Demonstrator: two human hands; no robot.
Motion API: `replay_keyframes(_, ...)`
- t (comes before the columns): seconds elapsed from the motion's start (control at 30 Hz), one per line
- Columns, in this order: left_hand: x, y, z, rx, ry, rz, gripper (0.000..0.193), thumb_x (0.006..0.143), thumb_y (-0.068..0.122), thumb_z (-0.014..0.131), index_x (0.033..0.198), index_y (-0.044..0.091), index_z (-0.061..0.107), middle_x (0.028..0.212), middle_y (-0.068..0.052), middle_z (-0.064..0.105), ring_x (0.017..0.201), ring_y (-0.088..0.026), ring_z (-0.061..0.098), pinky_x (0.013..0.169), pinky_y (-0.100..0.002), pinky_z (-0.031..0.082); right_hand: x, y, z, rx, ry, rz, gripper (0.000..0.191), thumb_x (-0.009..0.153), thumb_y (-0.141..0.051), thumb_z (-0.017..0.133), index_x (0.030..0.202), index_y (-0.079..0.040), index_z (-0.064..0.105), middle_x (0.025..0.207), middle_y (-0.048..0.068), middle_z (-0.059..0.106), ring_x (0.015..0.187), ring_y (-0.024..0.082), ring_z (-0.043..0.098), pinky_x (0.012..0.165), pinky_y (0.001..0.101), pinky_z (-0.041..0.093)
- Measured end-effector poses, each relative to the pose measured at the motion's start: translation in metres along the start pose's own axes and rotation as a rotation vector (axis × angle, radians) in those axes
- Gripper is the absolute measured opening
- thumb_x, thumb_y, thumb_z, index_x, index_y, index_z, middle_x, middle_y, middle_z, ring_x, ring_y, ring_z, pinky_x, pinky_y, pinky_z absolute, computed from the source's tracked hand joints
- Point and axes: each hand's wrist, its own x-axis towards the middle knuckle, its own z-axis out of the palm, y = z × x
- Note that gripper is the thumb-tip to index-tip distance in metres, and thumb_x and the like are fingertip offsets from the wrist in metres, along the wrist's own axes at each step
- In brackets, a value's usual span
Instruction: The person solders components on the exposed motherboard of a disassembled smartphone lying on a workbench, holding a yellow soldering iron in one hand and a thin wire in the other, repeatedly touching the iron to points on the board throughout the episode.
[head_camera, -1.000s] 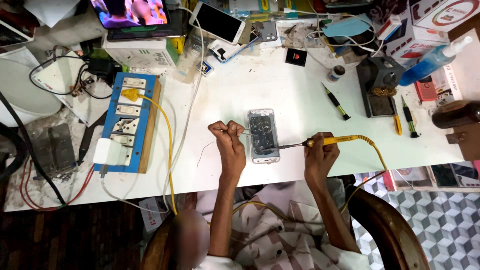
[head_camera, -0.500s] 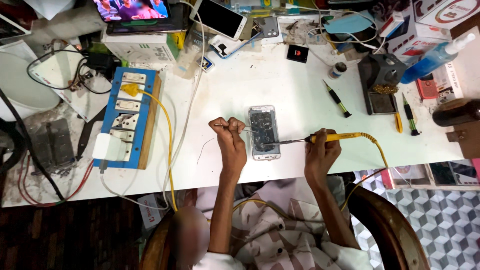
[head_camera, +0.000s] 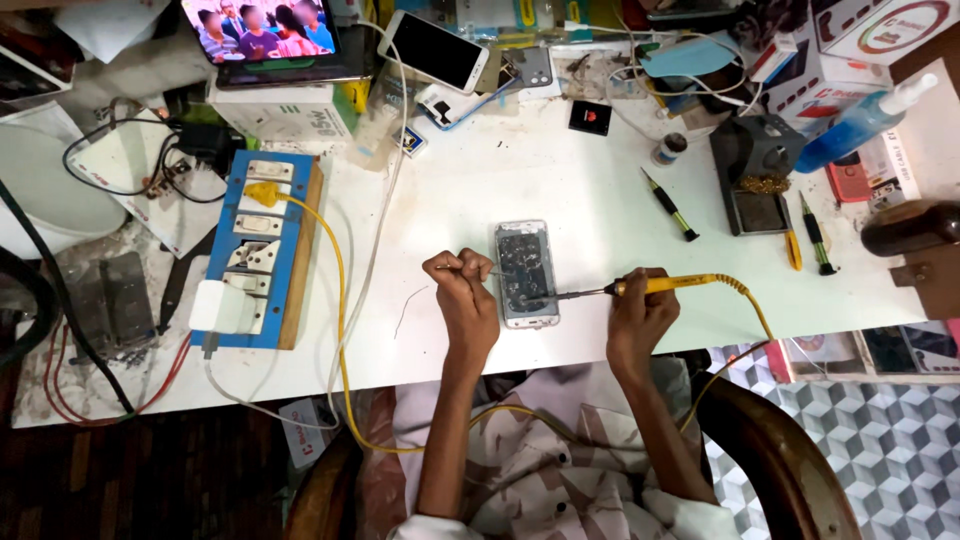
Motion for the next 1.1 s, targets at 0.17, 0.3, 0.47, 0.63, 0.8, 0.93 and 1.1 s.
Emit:
replay_keyframes(0.17,0.001,-0.003,-0.002,-0.104,-0.024,0.034,0.017,0.109,-0.006,0.032,0.107,0.008,0.022,0.081,-0.01,0.041,0.074,-0.02,0.041,0.077,-0.032,0.043,0.002,0.001,-0.002,-0.019,-0.015,0.05,0.029,0.108,-0.016,0.053,0.084,-0.001,0.055,0.061,-0.002,0.047,0.048,0.004,0.038,0.043,0.0233,0.029)
replay_keyframes(0.3,0.003,-0.003,-0.001,-0.096,-0.03,0.039,0.018,0.108,-0.007,0.034,0.107,0.008,0.023,0.082,-0.011,0.041,0.074,-0.019,0.043,0.076,-0.032,0.044,0.002,-0.004,0.0,-0.038,-0.051,0.026,0.031,0.109,-0.016,0.052,0.082,-0.001,0.054,0.059,-0.002,0.047,0.047,0.004,0.04,0.043,0.0233,0.031)
replay_keyframes(0.47,0.003,-0.001,-0.003,-0.073,-0.012,0.01,0.019,0.105,-0.008,0.034,0.106,0.007,0.023,0.082,-0.01,0.043,0.074,-0.019,0.045,0.076,-0.032,0.044,0.002,-0.007,-0.001,-0.065,-0.095,0.09,0.029,0.108,-0.015,0.051,0.082,-0.002,0.054,0.058,-0.001,0.049,0.047,0.006,0.043,0.044,0.0233,0.035)
replay_keyframes(0.63,0.004,-0.002,-0.001,-0.11,-0.017,0.042,0.019,0.106,-0.009,0.033,0.107,0.007,0.023,0.083,-0.011,0.041,0.076,-0.02,0.044,0.077,-0.032,0.044,0.004,0.003,-0.004,0.129,-0.033,0.073,0.026,0.11,-0.015,0.049,0.087,-0.003,0.053,0.064,0.0,0.048,0.049,0.007,0.043,0.046,0.0242,0.036)
replay_keyframes(0.8,0.005,-0.003,-0.002,-0.082,-0.014,0.035,0.018,0.108,-0.006,0.034,0.106,0.008,0.022,0.081,-0.01,0.041,0.074,-0.019,0.044,0.076,-0.032,0.044,0.007,0.012,-0.006,0.234,-0.017,0.067,0.027,0.11,-0.015,0.049,0.087,-0.002,0.051,0.066,0.001,0.047,0.049,0.008,0.042,0.047,0.025,0.037)
replay_keyframes(0.93,0.003,-0.001,-0.003,-0.098,-0.009,0.032,0.018,0.109,-0.006,0.033,0.107,0.008,0.022,0.082,-0.01,0.042,0.075,-0.019,0.042,0.077,-0.032,0.044,0.007,0.012,-0.008,0.234,-0.027,0.064,0.027,0.11,-0.013,0.049,0.086,-0.002,0.051,0.064,0.0,0.045,0.049,0.007,0.041,0.046,0.0248,0.036)
replay_keyframes(1.1,0.004,0.001,-0.002,-0.102,-0.003,0.017,0.017,0.107,-0.005,0.033,0.106,0.008,0.022,0.083,-0.011,0.043,0.075,-0.019,0.045,0.076,-0.032,0.044,0.003,0.005,-0.005,0.166,-0.013,0.094,0.026,0.108,-0.013,0.049,0.084,-0.003,0.051,0.064,-0.002,0.046,0.046,0.005,0.038,0.043,0.0233,0.033)
